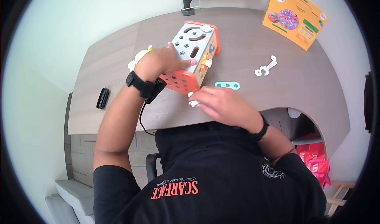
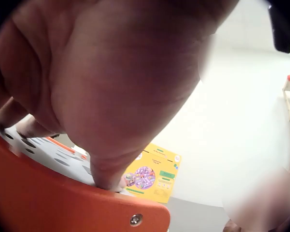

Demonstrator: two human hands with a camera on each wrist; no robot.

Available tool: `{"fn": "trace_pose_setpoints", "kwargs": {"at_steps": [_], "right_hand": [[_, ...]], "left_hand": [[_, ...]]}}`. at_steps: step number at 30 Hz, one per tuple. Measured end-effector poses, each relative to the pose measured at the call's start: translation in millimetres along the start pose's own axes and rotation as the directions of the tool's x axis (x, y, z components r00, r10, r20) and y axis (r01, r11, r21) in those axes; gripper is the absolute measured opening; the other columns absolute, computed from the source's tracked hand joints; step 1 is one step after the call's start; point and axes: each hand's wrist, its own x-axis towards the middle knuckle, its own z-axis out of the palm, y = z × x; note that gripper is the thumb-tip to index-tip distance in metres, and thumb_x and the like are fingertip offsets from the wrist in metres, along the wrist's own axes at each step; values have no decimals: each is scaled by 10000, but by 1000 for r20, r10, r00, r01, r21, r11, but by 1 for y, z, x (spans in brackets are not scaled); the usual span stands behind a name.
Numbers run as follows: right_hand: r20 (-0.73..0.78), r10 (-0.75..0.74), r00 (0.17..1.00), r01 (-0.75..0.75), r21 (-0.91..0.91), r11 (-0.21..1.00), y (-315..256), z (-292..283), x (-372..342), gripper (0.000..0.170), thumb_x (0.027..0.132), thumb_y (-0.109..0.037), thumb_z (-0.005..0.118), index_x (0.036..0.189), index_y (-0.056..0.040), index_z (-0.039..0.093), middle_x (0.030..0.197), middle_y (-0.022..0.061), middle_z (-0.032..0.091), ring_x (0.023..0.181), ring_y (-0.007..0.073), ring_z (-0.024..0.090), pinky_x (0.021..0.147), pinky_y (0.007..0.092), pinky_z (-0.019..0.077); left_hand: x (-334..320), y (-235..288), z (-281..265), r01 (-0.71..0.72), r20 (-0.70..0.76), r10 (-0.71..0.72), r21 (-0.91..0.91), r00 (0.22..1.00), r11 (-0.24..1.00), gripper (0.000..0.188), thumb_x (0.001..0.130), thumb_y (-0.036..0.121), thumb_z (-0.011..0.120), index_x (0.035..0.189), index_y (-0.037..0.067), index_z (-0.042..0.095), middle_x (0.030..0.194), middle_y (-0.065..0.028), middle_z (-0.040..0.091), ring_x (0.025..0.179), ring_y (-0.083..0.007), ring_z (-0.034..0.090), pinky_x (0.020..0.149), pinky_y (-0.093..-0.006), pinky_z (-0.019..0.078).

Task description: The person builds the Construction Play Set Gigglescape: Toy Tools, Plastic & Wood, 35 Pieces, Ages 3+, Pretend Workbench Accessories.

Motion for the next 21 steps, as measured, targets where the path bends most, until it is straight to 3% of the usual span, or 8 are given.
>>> {"fn": "trace_pose_setpoints", "kwargs": {"at_steps": [1, 4, 7, 10, 13, 16, 19, 21], "right_hand": [[0, 6, 1000, -6, 3, 1000, -3, 5, 2, 220, 956, -131, 715, 1172, -101, 680, 1012, 115, 715, 929, 317, 721, 774, 461, 574], [-126, 31, 992, -35, -27, 999, -5, 28, 11, 229, 945, -132, 728, 1166, -93, 682, 960, 94, 727, 871, 311, 737, 707, 447, 580], [-180, 69, 981, -78, -44, 996, 3, 50, 19, 234, 940, -135, 737, 1162, -80, 684, 947, 88, 735, 845, 317, 744, 673, 443, 585], [-284, 75, 956, -97, -65, 993, 12, 58, 24, 232, 944, -146, 739, 1163, -88, 686, 951, 86, 740, 839, 318, 746, 673, 438, 595], [-260, 141, 955, -156, -35, 987, 18, 58, 27, 274, 943, -107, 743, 1207, -83, 672, 998, 106, 750, 863, 324, 743, 720, 429, 590], [-271, 141, 952, -154, -29, 988, 27, 60, 33, 259, 947, -109, 742, 1196, -87, 673, 1008, 107, 755, 863, 330, 745, 722, 432, 592], [-264, 171, 949, -180, -13, 984, 30, 61, 36, 236, 944, -107, 744, 1169, -86, 673, 1019, 104, 764, 866, 334, 749, 724, 434, 592], [-287, 143, 947, -161, -41, 986, 32, 65, 39, 224, 943, -118, 752, 1151, -87, 675, 988, 108, 767, 848, 337, 749, 718, 431, 593]], "left_hand": [[2, 5, -1, 17, -10, -18, -2, 1000, 1000, 1177, 868, 873, 603, 1521, -101, 511, 1022, -282, 767, 968, -386, 771, 899, -466, 600], [-3, 17, -15, -39, 47, 37, 36, 998, 999, 1011, 909, 866, 549, 1229, -74, 742, 1027, -264, 771, 908, -375, 771, 822, -476, 603], [1, 16, -14, -88, 26, 88, -7, 996, 996, 943, 874, 859, 616, 858, -71, 772, 774, -202, 752, 703, -315, 754, 681, -448, 614], [4, 17, -11, -114, -15, 114, 2, 993, 993, 929, 867, 849, 636, 856, -70, 770, 727, -195, 737, 633, -298, 735, 630, -437, 605], [3, 16, -9, -119, -33, 118, -40, 992, 992, 933, 860, 846, 645, 847, -78, 768, 733, -207, 739, 649, -308, 738, 640, -444, 604], [-3, 22, -15, -98, 34, 97, 50, 995, 994, 941, 909, 859, 555, 989, -44, 807, 944, -243, 780, 892, -376, 773, 838, -473, 614], [4, 17, -7, -139, -68, 139, -8, 988, 990, 946, 855, 843, 658, 838, -98, 757, 729, -244, 733, 666, -343, 742, 652, -457, 601], [5, 15, -4, -146, -98, 144, -12, 985, 989, 954, 852, 856, 650, 808, -92, 746, 720, -246, 727, 675, -349, 743, 658, -462, 600]]}}
